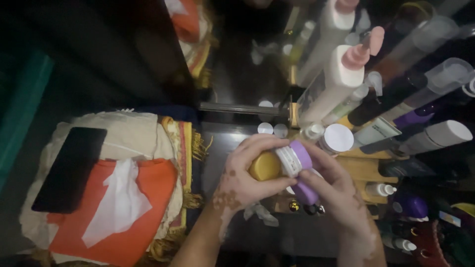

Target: Organizing various cosmetic bottles on a vanity and tidying clothes in a dresser drawer.

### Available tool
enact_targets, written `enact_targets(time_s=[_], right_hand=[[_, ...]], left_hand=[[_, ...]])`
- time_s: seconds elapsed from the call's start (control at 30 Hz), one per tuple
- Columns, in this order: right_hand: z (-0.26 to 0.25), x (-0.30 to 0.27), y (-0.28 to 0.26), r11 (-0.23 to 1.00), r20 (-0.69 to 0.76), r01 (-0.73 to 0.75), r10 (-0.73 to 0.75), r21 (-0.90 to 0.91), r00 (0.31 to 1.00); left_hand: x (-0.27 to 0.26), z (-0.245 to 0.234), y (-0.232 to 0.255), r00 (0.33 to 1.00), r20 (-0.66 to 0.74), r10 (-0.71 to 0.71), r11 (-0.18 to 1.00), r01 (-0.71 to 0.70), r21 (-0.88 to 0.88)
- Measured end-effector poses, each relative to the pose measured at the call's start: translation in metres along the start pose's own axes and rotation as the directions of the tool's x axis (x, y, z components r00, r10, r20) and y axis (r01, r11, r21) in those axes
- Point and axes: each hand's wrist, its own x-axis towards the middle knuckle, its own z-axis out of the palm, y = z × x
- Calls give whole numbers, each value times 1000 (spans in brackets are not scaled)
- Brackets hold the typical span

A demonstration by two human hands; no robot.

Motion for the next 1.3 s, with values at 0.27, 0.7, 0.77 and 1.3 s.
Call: enact_targets(time_s=[0.27, 0.7, 0.77, 1.3], right_hand=[[-4, -1, -7, 995, 5, -36, 36, 91, 999], [-73, -22, 22, 957, -304, -284, 255, -54, 918], [-70, -22, 19, 934, -302, -325, 270, -151, 914], [-85, -19, 63, 674, -413, -369, 103, -640, 905]], left_hand=[[4, 9, 2, 997, 33, -66, 997, 67, -39], [-19, 63, -59, 691, 310, -653, 502, 701, -507], [-23, 75, -67, 661, 273, -699, 547, 740, -393], [-36, 134, -111, 971, 13, -238, 826, 195, 529]])
